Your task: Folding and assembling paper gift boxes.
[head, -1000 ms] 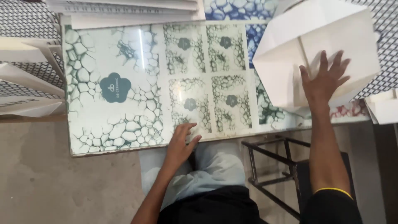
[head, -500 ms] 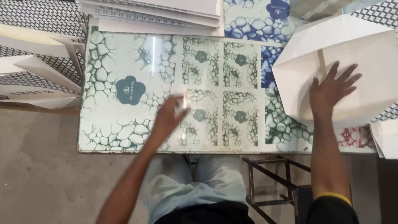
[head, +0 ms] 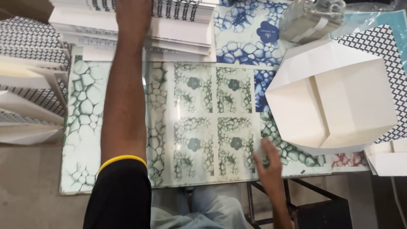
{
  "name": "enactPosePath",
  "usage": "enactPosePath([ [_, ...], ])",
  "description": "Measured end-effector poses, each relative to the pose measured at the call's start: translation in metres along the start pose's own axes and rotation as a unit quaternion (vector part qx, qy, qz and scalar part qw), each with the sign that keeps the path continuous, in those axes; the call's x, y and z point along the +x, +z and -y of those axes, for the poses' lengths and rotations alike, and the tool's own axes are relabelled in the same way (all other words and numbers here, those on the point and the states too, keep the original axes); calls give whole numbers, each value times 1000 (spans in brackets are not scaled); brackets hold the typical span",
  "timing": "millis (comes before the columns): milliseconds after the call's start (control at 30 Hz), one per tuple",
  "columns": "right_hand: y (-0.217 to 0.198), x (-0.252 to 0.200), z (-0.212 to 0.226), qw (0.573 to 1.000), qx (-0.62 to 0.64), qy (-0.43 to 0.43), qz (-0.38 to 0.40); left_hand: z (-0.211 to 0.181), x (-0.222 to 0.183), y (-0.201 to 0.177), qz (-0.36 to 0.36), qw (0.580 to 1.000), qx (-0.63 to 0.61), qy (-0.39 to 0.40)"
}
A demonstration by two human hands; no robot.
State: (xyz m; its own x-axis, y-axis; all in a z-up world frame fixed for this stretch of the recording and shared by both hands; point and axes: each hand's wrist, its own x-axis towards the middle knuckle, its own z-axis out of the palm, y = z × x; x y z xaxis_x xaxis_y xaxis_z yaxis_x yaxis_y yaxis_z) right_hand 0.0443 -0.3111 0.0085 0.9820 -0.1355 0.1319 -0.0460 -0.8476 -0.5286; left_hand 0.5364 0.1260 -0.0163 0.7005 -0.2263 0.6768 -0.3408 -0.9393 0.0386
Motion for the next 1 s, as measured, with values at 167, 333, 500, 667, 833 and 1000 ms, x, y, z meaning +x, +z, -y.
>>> enactPosePath([
  [167,13,-6,24,983,159,66,59,-8,9,-27,15,996,63,56],
  [333,35,24,58,948,290,85,95,-78,-26,-93,212,961,99,151],
  [500,66,78,121,740,646,145,118,-247,-172,-169,316,921,-214,74],
  [667,88,64,60,711,673,203,16,-277,-200,-261,254,869,-424,-38],
  [833,16,37,8,863,435,251,60,-196,-235,-250,115,916,-366,-118],
  [1000,-3,35,-19,833,431,287,195,-115,-250,-222,252,945,-186,-95],
])
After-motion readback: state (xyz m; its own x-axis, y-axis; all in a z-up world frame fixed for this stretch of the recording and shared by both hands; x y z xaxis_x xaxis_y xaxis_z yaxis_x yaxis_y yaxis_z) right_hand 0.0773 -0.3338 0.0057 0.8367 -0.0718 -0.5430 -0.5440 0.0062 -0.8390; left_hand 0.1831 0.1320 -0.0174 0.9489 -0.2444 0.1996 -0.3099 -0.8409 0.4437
